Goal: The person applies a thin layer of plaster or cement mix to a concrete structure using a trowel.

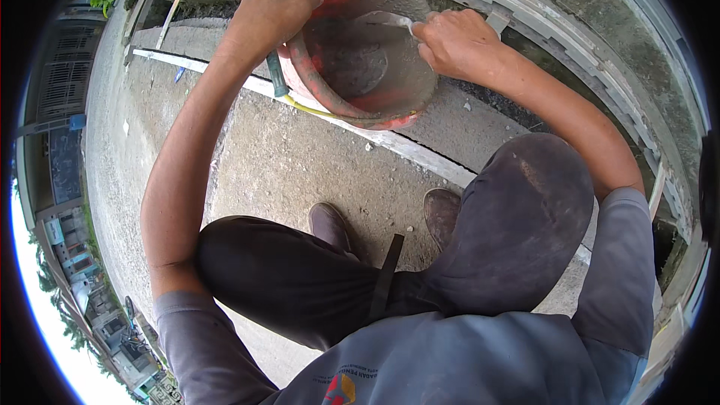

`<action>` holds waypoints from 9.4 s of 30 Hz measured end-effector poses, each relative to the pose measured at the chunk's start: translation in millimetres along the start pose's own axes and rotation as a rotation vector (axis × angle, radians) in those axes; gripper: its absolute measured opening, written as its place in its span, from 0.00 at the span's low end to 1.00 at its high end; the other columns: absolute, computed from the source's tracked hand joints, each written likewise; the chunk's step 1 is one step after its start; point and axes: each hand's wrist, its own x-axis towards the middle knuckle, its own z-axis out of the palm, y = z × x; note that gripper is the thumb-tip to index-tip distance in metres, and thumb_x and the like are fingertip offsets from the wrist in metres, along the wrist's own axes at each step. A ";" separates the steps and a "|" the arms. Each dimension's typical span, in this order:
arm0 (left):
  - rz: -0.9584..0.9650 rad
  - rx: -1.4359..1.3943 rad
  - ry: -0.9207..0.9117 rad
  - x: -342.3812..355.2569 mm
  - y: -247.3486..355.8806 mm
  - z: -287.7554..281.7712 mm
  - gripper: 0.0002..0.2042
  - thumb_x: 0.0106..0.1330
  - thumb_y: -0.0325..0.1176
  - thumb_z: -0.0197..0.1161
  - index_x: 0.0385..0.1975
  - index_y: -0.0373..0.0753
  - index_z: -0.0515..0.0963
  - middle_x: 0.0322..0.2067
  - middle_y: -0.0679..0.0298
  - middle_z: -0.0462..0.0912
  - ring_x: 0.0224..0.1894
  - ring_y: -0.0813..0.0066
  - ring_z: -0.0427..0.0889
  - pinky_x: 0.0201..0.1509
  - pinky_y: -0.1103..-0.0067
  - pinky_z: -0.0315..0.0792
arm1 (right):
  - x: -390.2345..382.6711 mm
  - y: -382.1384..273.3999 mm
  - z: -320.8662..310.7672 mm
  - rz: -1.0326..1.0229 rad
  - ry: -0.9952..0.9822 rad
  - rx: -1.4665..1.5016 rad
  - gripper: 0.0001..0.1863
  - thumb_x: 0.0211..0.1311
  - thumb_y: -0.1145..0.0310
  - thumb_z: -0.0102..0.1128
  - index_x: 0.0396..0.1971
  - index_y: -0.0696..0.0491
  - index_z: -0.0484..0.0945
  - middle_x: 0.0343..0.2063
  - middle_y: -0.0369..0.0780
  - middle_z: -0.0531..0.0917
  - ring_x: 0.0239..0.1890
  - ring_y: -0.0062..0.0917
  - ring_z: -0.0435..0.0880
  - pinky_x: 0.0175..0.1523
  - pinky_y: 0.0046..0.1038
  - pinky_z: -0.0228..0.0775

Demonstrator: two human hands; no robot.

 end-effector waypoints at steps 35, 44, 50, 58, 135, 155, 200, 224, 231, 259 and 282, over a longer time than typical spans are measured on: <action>-0.051 -0.093 0.035 20.5 -18.0 10.6 0.21 0.66 0.46 0.61 0.25 0.29 0.81 0.16 0.62 0.76 0.21 0.75 0.75 0.29 0.72 0.67 | -43.4 29.0 20.7 0.507 -0.618 1.438 0.16 0.64 0.60 0.65 0.43 0.56 0.84 0.21 0.39 0.81 0.17 0.22 0.79 0.19 0.26 0.70; -0.149 -0.277 -0.051 21.2 -29.9 2.9 0.17 0.70 0.43 0.62 0.30 0.33 0.84 0.19 0.70 0.79 0.20 0.84 0.73 0.26 0.81 0.65 | -122.5 159.0 -50.1 0.839 -0.234 1.311 0.16 0.66 0.60 0.64 0.44 0.58 0.82 0.18 0.37 0.79 0.15 0.17 0.76 0.15 0.21 0.67; -0.136 -0.328 -0.066 28.5 -41.3 4.5 0.17 0.70 0.43 0.62 0.29 0.34 0.84 0.19 0.70 0.79 0.18 0.84 0.73 0.23 0.81 0.64 | -143.6 264.1 -87.6 0.993 -0.003 0.826 0.15 0.65 0.60 0.63 0.41 0.57 0.84 0.18 0.41 0.80 0.16 0.25 0.80 0.19 0.28 0.73; -0.144 -0.338 -0.046 26.7 -44.9 2.9 0.17 0.69 0.43 0.61 0.29 0.33 0.84 0.19 0.67 0.80 0.18 0.81 0.75 0.22 0.80 0.67 | -131.7 258.4 -30.3 0.714 0.061 -0.476 0.15 0.63 0.64 0.53 0.32 0.58 0.86 0.32 0.53 0.87 0.36 0.47 0.88 0.43 0.44 0.81; -0.103 -0.295 -0.047 9.9 -39.2 -2.9 0.15 0.70 0.42 0.62 0.27 0.36 0.83 0.19 0.73 0.77 0.20 0.86 0.70 0.25 0.82 0.63 | -131.5 78.0 13.2 0.811 -0.317 1.451 0.17 0.63 0.60 0.69 0.42 0.58 0.85 0.20 0.38 0.81 0.16 0.19 0.79 0.19 0.24 0.70; -0.172 -0.358 -0.081 24.2 -60.5 -6.0 0.14 0.71 0.40 0.62 0.32 0.35 0.84 0.24 0.70 0.82 0.24 0.86 0.75 0.29 0.83 0.67 | -247.1 261.1 -47.6 0.863 0.148 -0.548 0.15 0.60 0.62 0.57 0.35 0.59 0.84 0.29 0.54 0.86 0.35 0.49 0.87 0.43 0.47 0.80; 0.284 0.243 0.017 -13.5 33.7 24.0 0.21 0.66 0.47 0.60 0.31 0.30 0.84 0.20 0.47 0.83 0.30 0.51 0.87 0.40 0.63 0.78 | -28.4 -23.4 30.7 0.078 -0.107 0.178 0.08 0.55 0.72 0.59 0.24 0.56 0.87 0.26 0.50 0.87 0.33 0.44 0.89 0.37 0.44 0.80; 0.385 0.477 0.084 7.1 57.6 50.0 0.23 0.65 0.47 0.58 0.26 0.27 0.83 0.22 0.39 0.81 0.34 0.38 0.85 0.46 0.56 0.78 | -14.7 -10.1 45.0 0.119 -0.165 0.145 0.11 0.59 0.66 0.61 0.27 0.59 0.82 0.27 0.49 0.86 0.35 0.40 0.89 0.38 0.40 0.81; 0.409 0.386 0.140 -25.0 57.2 57.1 0.19 0.65 0.41 0.57 0.24 0.26 0.81 0.23 0.38 0.81 0.33 0.38 0.85 0.44 0.55 0.78 | -2.2 8.6 40.6 0.221 -0.727 0.541 0.14 0.60 0.63 0.61 0.26 0.60 0.80 0.18 0.45 0.82 0.21 0.33 0.85 0.24 0.36 0.77; 0.013 -0.087 -0.040 38.4 -8.7 -0.6 0.17 0.65 0.42 0.64 0.21 0.34 0.80 0.14 0.67 0.75 0.17 0.79 0.72 0.23 0.76 0.63 | -146.6 95.5 -24.0 0.708 -0.346 1.376 0.13 0.62 0.62 0.68 0.33 0.58 0.85 0.19 0.37 0.80 0.17 0.20 0.78 0.18 0.24 0.69; 0.029 -0.068 -0.053 46.9 1.2 -4.3 0.19 0.64 0.44 0.63 0.22 0.31 0.82 0.15 0.61 0.79 0.17 0.73 0.76 0.25 0.74 0.70 | -151.5 115.3 -67.0 0.646 0.218 -0.061 0.20 0.63 0.58 0.61 0.50 0.55 0.85 0.41 0.52 0.87 0.43 0.50 0.85 0.49 0.46 0.77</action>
